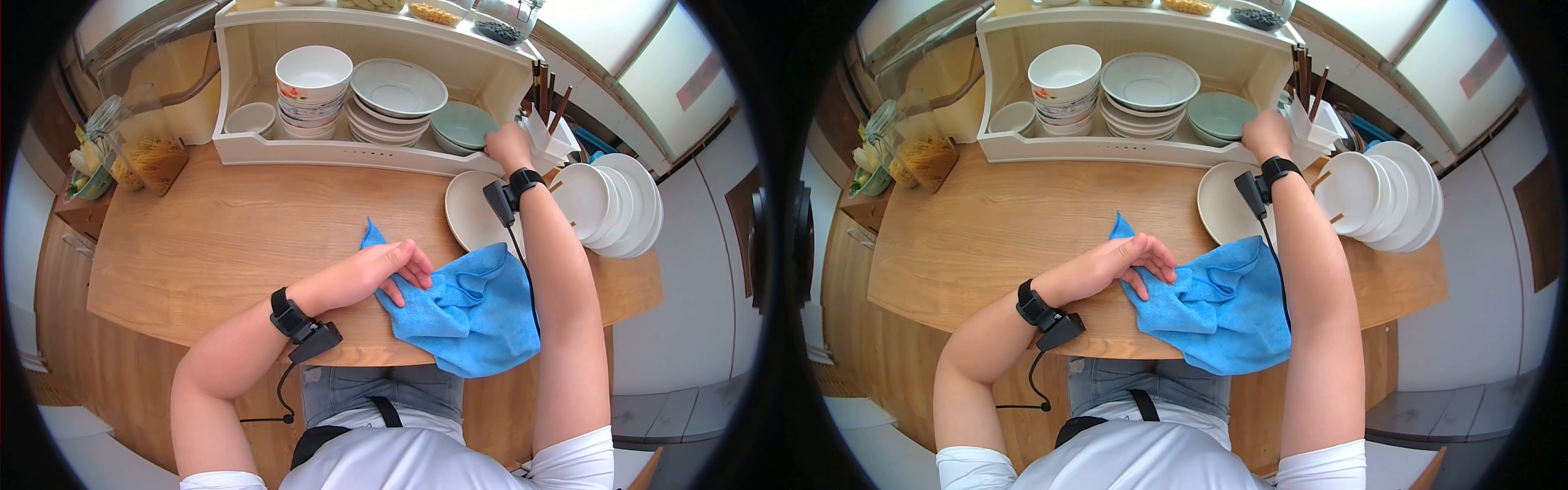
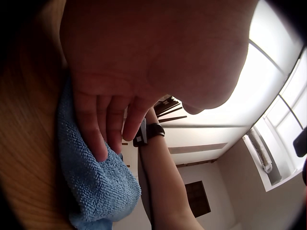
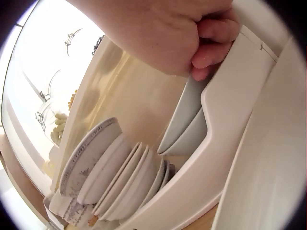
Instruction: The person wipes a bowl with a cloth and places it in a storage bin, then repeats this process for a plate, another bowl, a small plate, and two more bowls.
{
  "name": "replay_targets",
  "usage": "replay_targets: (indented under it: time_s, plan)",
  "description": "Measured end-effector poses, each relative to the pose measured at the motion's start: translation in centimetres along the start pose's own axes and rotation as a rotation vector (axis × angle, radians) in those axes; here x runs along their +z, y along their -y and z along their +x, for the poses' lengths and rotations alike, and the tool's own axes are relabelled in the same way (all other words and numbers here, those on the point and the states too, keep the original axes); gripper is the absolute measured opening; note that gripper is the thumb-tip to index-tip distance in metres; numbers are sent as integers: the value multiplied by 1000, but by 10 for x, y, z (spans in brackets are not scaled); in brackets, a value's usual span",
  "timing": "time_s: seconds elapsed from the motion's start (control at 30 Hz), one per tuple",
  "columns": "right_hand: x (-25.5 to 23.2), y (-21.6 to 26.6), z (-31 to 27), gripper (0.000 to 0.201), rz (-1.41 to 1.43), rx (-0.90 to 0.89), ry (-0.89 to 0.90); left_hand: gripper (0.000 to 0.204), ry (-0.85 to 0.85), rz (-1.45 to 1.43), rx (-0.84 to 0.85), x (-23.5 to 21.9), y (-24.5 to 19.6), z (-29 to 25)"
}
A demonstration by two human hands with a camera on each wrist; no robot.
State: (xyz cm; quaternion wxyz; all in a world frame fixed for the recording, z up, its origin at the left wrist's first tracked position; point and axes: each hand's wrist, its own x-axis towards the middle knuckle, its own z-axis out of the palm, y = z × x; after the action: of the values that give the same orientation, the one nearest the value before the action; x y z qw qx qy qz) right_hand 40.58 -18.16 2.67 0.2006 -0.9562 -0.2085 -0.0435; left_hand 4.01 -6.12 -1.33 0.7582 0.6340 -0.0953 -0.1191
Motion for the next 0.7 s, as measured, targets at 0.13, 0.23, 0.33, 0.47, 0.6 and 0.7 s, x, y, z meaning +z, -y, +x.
replay_targets:
  time_s: [0.13, 0.23, 0.33, 0.47, 0.6, 0.7]
  plan:
    - [18, -3, 3, 20, -181, -104, -281, 73, 8, -3, -6, 0, 0, 0]
    - [-4, 18, -10, 21, -236, -35, -166, 73, 9, 4, -5, 0, -2, 0]
    - [-17, 29, -17, 31, -262, 18, 56, 73, 10, 5, -6, 0, -2, 0]
    - [-12, 36, -34, 24, -357, -112, -147, 71, 21, -2, -12, -2, 2, 1]
    - [-22, 45, -94, 22, -55, -428, -213, 65, 18, 14, -11, -3, 4, 1]
    - [-32, 38, -161, 28, -34, -545, 6, 63, -5, 19, -16, -2, 4, 1]
